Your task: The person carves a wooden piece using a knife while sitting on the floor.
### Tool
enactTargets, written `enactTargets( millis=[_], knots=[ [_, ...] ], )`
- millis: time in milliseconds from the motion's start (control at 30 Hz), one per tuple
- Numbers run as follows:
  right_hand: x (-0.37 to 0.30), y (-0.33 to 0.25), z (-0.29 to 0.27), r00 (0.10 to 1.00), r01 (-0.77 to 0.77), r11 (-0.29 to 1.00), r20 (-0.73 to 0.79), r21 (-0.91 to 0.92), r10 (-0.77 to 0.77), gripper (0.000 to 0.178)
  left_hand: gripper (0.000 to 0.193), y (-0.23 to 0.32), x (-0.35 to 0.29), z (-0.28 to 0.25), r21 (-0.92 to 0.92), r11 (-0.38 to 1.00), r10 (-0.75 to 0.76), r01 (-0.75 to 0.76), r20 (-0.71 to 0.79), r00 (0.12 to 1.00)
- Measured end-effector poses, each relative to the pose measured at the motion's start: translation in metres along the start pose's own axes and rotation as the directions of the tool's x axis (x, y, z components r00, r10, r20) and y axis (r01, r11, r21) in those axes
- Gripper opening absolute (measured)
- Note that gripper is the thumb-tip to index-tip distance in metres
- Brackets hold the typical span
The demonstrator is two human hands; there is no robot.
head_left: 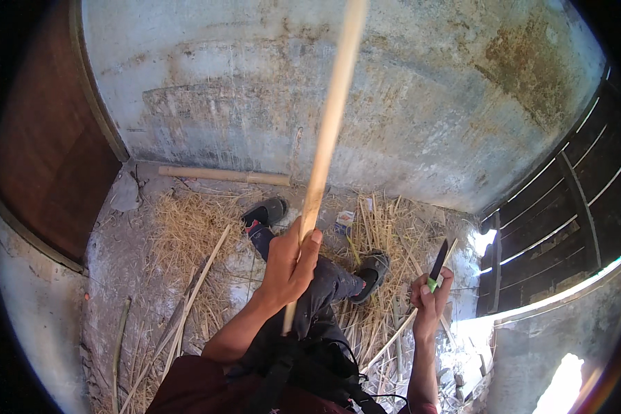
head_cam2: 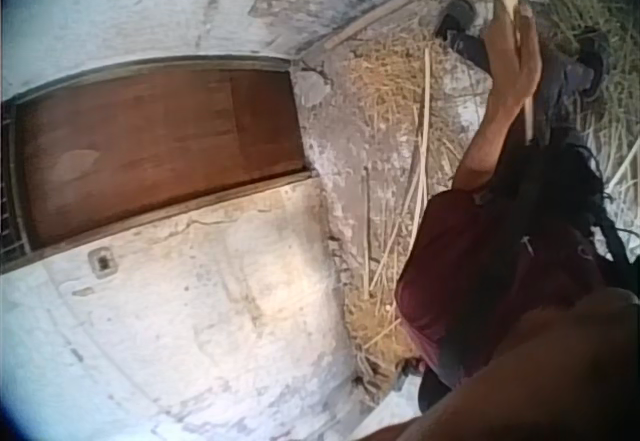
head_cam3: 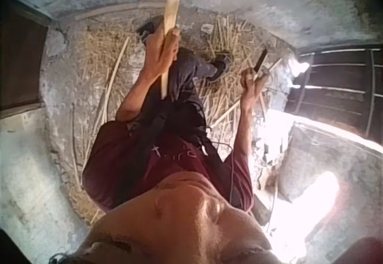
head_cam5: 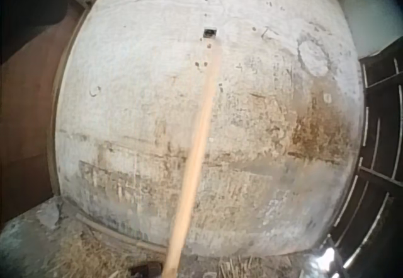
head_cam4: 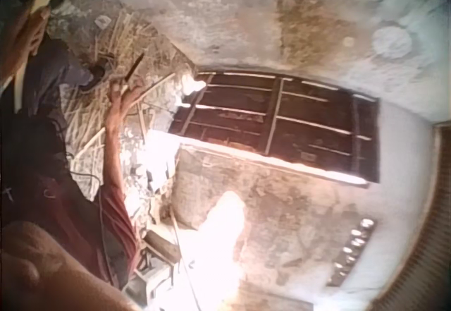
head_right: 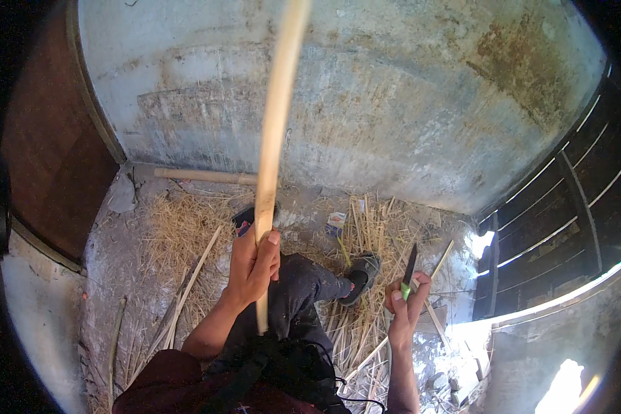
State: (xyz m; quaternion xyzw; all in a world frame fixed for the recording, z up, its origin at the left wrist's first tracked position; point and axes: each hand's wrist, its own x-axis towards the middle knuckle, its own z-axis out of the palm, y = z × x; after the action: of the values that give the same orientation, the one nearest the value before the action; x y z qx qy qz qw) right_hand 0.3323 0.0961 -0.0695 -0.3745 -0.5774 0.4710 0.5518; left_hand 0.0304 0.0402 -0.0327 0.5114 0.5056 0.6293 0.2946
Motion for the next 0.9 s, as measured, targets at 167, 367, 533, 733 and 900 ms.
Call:
enactTargets(
  millis=[167, 367, 533, 733, 900],
  knots=[
    [-0.008, -0.002, 0.007, 0.996, 0.005, 0.999, 0.086, -0.048, -0.001, 0.025, 0.032, -0.003, 0.0, 0.002, 0.245, 0.953, 0.175, -0.18, 0.044, 0.984],
    [-0.012, -0.01, 0.005, 0.955, 0.296, 0.909, 0.105, -0.292, -0.278, 0.023, 0.019, 0.01, -0.019, 0.007, 0.336, 0.938, 0.027, -0.092, 0.193, 0.981],
    [-0.015, -0.011, 0.002, 0.729, 0.682, 0.717, 0.2, -0.144, -0.654, 0.019, 0.021, 0.001, -0.026, 0.015, 0.417, 0.9, 0.038, -0.128, 0.219, 0.975],
    [0.01, -0.013, 0.039, 0.84, 0.541, 0.531, 0.443, -0.652, -0.312, 0.03, 0.021, -0.013, -0.042, 0.025, 0.506, 0.847, 0.038, -0.165, 0.251, 0.967],
    [0.002, -0.021, 0.047, 0.898, 0.409, 0.585, 0.421, -0.7, -0.124, 0.03, 0.023, -0.023, -0.05, 0.024, 0.533, 0.834, -0.01, -0.143, 0.274, 0.962]
  ],
)
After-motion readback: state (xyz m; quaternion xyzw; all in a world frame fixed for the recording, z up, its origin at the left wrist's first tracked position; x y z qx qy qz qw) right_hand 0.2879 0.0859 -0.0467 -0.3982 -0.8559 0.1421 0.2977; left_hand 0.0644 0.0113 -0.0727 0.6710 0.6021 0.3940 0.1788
